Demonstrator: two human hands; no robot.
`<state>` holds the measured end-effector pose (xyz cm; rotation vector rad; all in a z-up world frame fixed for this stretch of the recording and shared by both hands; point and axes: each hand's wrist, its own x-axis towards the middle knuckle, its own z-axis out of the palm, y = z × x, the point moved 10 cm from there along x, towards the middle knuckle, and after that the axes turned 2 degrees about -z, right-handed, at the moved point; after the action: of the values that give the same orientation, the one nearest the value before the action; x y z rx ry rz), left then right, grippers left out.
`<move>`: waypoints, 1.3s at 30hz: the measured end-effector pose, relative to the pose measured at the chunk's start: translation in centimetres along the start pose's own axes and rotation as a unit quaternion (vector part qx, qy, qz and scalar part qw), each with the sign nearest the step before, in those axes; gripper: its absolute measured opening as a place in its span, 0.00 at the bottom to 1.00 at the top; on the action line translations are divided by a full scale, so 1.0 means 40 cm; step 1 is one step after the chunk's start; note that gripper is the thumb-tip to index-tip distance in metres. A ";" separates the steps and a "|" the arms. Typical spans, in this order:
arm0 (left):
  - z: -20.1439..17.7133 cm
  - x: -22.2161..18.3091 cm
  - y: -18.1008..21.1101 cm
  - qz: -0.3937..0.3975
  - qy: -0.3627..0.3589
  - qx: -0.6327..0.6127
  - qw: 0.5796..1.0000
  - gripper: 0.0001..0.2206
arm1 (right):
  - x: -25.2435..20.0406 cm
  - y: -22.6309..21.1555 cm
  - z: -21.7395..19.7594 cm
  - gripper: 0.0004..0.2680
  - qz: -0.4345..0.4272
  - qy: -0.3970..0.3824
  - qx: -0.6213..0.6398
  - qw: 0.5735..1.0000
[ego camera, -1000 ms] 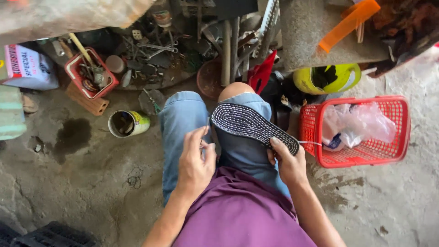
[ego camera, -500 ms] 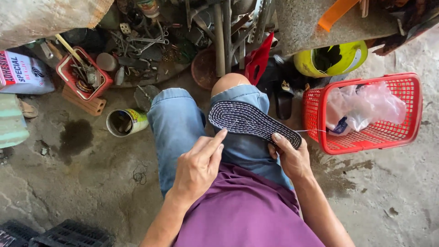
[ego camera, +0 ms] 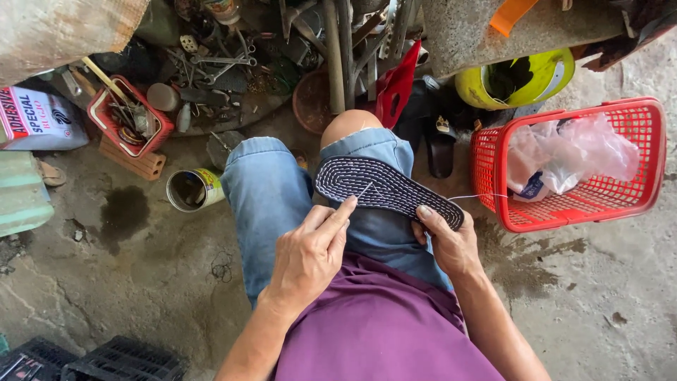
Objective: Hand-sewing a rubber shoe sole using a needle and thread in a repair shop environment.
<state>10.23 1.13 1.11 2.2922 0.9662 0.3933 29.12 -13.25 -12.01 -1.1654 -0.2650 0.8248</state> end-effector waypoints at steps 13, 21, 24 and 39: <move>0.003 0.003 0.018 0.006 -0.030 0.010 0.999 0.17 | 0.001 -0.028 0.005 0.04 -0.026 -0.012 -0.029 0.999; 0.003 0.005 0.022 0.009 -0.031 0.014 0.999 0.16 | 0.002 -0.084 0.048 0.05 -0.029 -0.055 -0.150 0.987; -0.010 0.010 0.016 0.000 -0.047 -0.011 0.999 0.17 | -0.020 -0.145 0.103 0.11 -0.077 -0.110 -0.249 0.959; -0.103 0.038 -0.129 -0.063 -0.160 -0.039 0.984 0.20 | -0.125 -0.176 0.460 0.15 -0.254 -0.317 -0.369 0.836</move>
<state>6.48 6.78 1.02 2.1266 0.9066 0.0060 18.02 -4.80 2.77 -1.3892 -1.4901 0.6079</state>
